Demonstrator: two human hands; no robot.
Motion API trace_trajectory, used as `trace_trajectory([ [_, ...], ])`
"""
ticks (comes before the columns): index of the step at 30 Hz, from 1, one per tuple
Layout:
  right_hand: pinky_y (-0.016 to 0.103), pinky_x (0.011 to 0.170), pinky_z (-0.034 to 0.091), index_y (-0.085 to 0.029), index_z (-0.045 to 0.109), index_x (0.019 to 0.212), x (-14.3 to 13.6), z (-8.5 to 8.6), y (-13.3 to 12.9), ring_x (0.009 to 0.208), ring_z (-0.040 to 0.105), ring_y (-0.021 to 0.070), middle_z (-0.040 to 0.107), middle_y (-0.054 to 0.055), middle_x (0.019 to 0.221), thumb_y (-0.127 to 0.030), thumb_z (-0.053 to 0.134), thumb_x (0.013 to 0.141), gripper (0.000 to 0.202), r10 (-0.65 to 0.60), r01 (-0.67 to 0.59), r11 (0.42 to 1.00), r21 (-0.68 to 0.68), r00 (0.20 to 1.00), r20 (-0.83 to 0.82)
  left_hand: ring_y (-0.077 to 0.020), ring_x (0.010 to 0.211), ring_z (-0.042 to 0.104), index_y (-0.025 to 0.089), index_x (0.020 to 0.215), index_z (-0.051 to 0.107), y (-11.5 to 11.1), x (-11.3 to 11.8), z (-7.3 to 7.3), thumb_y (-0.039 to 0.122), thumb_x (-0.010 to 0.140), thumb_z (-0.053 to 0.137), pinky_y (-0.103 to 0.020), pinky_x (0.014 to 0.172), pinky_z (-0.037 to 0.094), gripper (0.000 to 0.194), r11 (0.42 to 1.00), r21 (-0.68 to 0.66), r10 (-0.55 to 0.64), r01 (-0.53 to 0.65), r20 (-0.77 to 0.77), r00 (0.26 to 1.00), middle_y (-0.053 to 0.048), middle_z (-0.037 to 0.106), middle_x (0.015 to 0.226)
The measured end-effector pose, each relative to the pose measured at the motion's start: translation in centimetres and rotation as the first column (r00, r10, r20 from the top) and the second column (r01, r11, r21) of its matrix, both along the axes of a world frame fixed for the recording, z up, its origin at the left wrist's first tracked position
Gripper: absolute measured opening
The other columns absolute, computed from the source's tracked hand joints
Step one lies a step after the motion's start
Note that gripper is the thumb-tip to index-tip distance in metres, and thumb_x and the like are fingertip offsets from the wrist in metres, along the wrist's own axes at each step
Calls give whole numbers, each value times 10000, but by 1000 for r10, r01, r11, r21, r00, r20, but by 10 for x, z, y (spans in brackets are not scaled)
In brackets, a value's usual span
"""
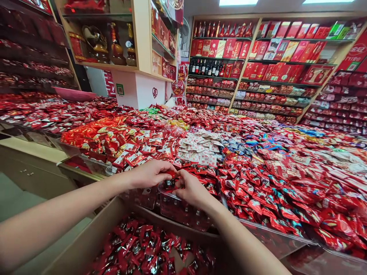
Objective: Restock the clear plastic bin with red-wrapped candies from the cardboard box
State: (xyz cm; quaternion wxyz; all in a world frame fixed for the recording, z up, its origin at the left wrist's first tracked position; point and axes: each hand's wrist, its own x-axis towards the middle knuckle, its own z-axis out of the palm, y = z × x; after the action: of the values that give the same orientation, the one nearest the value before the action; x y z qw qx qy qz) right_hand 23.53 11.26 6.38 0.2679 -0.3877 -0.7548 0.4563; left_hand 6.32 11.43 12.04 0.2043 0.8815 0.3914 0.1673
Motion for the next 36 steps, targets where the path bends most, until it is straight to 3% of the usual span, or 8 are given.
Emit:
trace_trajectory([
  [6, 217, 565, 384, -164, 463, 876, 7, 6, 4, 611, 506, 97, 557, -16, 714, -81, 508, 599, 293, 122, -128, 977, -169, 991, -50, -153, 787, 576, 200, 973, 575, -5, -1, -1, 198, 772, 472, -225, 672, 405, 226, 995, 98, 5, 10, -153, 988, -23, 656, 900],
  [11, 213, 585, 400, -165, 511, 846, 5, 7, 0, 658, 528, 112, 600, 7, 765, -62, 439, 629, 250, 107, -107, 994, 2, 992, 73, -157, 790, 572, 217, 928, 583, -4, -1, -6, 211, 779, 452, -218, 651, 399, 198, 986, 156, -8, 53, -273, 962, -17, 650, 886],
  [15, 207, 576, 393, -175, 523, 837, 2, 5, 0, 627, 508, 108, 592, -4, 721, -58, 416, 638, 254, -3, -35, 977, 212, 985, 173, -151, 718, 565, 210, 788, 611, -4, 1, -7, 223, 771, 453, -210, 607, 385, 159, 984, 161, -16, 74, -338, 941, -11, 643, 776],
  [19, 238, 661, 395, -173, 562, 812, 3, 3, 2, 725, 533, 139, 619, 24, 799, -72, 442, 633, 238, -107, 12, 945, 327, 956, 273, -149, 664, 540, 202, 708, 616, -8, 5, -5, 207, 756, 455, -215, 565, 365, 168, 981, 174, -8, 83, -393, 919, -15, 614, 711],
  [25, 243, 581, 379, -176, 607, 799, 5, 2, 2, 638, 525, 149, 629, 26, 727, -131, 514, 634, 195, -179, 33, 939, 344, 898, 403, -173, 693, 540, 194, 718, 621, -11, 10, -7, 200, 769, 430, -234, 584, 371, 198, 976, 198, -6, 96, -415, 910, -34, 614, 698],
  [30, 220, 546, 362, -199, 627, 818, 4, 3, 0, 591, 503, 129, 608, -5, 655, -77, 483, 612, 279, -148, 6, 939, 343, 909, 389, -183, 681, 559, 199, 781, 618, -9, 12, -13, 227, 788, 410, -244, 573, 370, 210, 972, 204, -15, 112, -424, 905, -42, 645, 734],
  [36, 209, 548, 375, -181, 593, 847, 7, 4, -2, 581, 528, 120, 623, -8, 652, -98, 500, 640, 242, -116, 15, 954, 299, 939, 324, -200, 695, 570, 203, 809, 601, -9, 13, -12, 222, 776, 415, -247, 548, 359, 189, 969, 224, 3, 105, -435, 900, -47, 646, 731],
])
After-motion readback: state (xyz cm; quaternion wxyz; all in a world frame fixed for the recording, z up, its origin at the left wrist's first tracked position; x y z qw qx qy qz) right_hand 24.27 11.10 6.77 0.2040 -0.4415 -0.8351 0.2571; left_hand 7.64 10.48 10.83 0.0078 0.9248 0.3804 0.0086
